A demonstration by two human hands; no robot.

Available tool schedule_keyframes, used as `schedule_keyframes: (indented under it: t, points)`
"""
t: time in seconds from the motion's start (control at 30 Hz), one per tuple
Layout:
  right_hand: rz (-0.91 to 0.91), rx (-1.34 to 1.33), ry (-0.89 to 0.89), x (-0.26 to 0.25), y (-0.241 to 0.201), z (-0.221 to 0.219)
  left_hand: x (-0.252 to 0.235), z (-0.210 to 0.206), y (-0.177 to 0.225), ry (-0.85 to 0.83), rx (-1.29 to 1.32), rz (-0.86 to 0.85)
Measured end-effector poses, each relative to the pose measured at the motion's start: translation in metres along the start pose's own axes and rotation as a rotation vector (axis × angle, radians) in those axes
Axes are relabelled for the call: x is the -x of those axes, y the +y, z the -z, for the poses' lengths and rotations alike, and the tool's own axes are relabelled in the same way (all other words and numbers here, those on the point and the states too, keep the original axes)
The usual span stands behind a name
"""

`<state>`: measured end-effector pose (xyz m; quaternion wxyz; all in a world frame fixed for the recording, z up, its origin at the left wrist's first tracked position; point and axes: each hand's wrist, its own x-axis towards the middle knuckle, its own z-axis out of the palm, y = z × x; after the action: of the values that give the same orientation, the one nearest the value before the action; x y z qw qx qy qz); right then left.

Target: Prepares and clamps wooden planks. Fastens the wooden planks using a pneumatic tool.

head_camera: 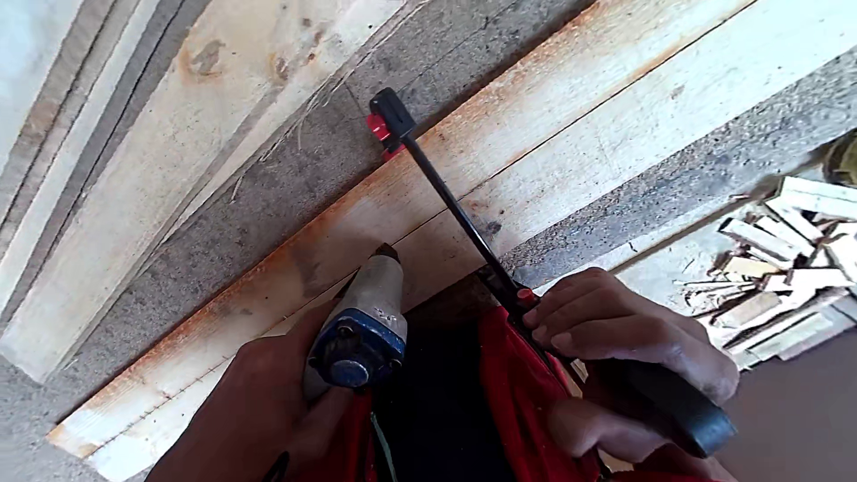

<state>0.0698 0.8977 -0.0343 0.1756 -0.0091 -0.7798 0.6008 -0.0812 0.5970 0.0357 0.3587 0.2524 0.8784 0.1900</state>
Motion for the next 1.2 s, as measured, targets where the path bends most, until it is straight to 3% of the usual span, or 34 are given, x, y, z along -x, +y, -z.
schedule_keyframes:
  t: [0.17,0.63,1.2]
  points:
    - [0.047,0.200,-0.044,0.005,0.010,0.009,-0.035,0.000,0.016,-0.029,0.030,-0.075]
    - [-0.048,0.033,-0.101,-0.013,0.036,-0.004,-0.064,-0.002,0.031,-0.088,-0.006,-0.090]
    - [-0.008,0.139,-0.049,0.003,0.020,0.009,-0.010,-0.009,-0.006,-0.031,-0.021,0.057]
